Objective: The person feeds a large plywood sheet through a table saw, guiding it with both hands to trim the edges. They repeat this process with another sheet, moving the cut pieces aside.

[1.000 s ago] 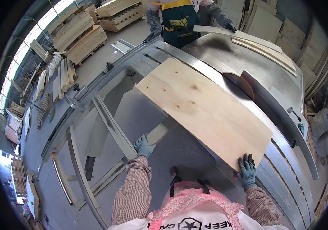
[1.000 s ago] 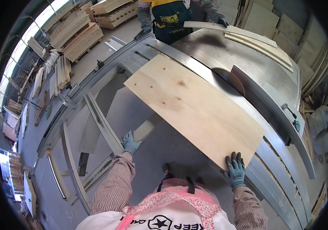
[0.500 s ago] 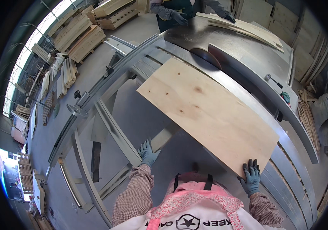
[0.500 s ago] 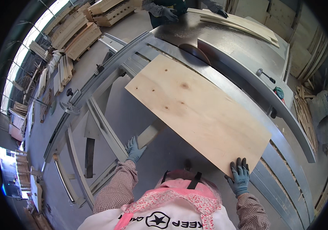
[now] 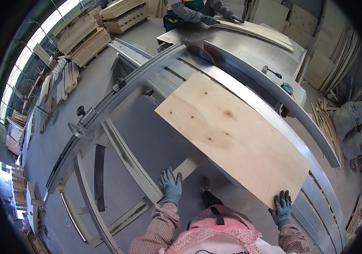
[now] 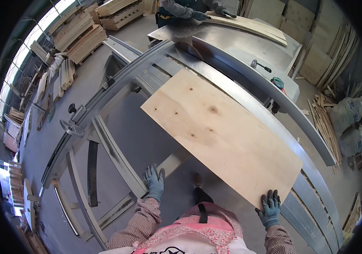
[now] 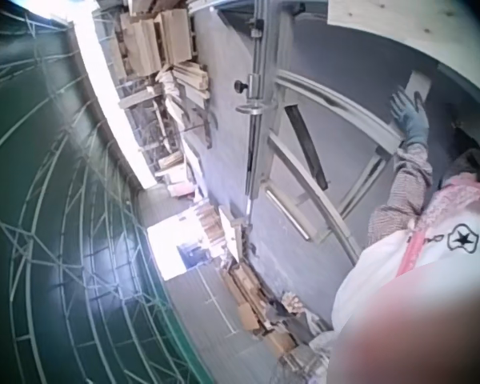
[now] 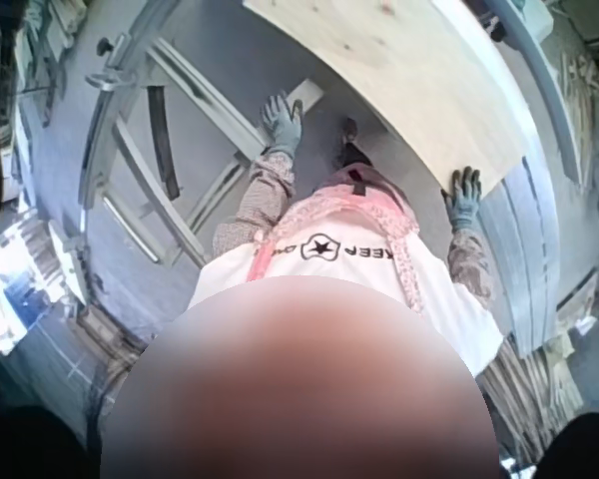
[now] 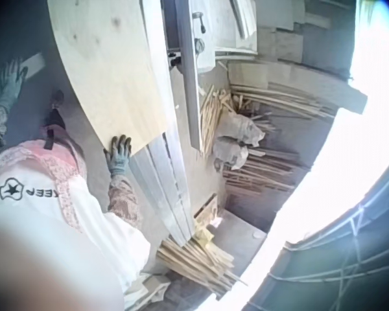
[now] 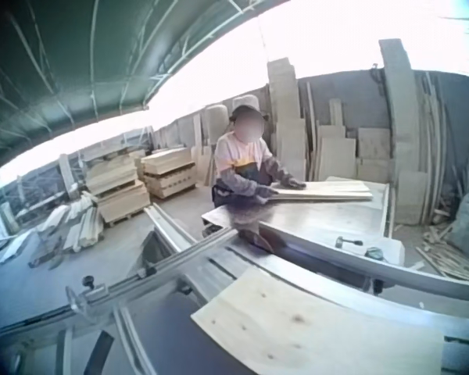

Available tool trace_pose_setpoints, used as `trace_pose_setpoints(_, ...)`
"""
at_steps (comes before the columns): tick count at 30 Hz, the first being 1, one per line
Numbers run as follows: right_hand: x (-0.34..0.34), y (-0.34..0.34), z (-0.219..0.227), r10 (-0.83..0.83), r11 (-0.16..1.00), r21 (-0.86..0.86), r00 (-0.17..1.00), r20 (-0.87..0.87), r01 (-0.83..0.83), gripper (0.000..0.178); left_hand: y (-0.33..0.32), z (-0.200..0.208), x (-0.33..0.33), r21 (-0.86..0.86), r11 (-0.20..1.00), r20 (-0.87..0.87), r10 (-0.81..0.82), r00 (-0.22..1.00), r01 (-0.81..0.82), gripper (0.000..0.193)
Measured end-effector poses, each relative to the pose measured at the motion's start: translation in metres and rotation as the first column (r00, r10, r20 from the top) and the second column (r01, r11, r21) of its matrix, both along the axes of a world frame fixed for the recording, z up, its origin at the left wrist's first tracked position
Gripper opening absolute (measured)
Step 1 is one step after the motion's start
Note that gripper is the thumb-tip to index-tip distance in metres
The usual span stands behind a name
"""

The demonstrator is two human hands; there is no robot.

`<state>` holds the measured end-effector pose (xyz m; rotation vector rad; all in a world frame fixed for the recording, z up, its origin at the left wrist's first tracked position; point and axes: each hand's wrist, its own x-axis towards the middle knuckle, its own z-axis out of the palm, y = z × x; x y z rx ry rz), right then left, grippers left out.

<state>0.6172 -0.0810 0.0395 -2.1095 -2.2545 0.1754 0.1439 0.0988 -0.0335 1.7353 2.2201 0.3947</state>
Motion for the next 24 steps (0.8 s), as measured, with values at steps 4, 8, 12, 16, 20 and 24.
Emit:
trace_pose_setpoints(4, -0.006, 0.004, 0.002, 0.001, 1.0, -0.013, 1.0, -0.025, -0.002, 0.086, 0.049, 0.042, 0.054, 0.125, 0.956, 0.008, -0.267, 0.964, 0.264, 0.07)
trace_pose_setpoints(8, -0.004, 0.008, 0.005, -0.01, 0.999, -0.038, 1.0, -0.023, 0.009, 0.085, 0.078, 0.016, 0.104, -0.011, 0.972, 0.053, -0.235, 0.971, 0.236, 0.078)
trace_pose_setpoints(12, -0.002, 0.01, 0.006, -0.022, 0.997, -0.069, 1.0, -0.023, 0.02, 0.082, 0.077, 0.013, 0.115, -0.016, 0.973, -0.054, -0.23, 0.972, 0.229, 0.081)
trace_pose_setpoints(16, -0.003, 0.016, 0.009, -0.059, 0.993, -0.103, 0.997, -0.038, 0.055, 0.08, 0.102, 0.037, 0.123, 0.167, 0.945, -0.126, -0.263, 0.957, 0.282, 0.079)
trace_pose_setpoints(20, -0.009, 0.043, 0.02, -0.097, 0.991, -0.096, 0.993, -0.061, 0.091, 0.075, 0.145, 0.052, 0.138, 0.197, 0.935, -0.132, -0.273, 0.953, 0.295, 0.079)
trace_pose_setpoints(24, -0.016, 0.092, 0.03, -0.097, 0.991, -0.1, 0.991, -0.087, 0.089, 0.071, 0.206, 0.046, 0.146, 0.152, 0.953, -0.174, -0.234, 0.956, 0.261, 0.079)
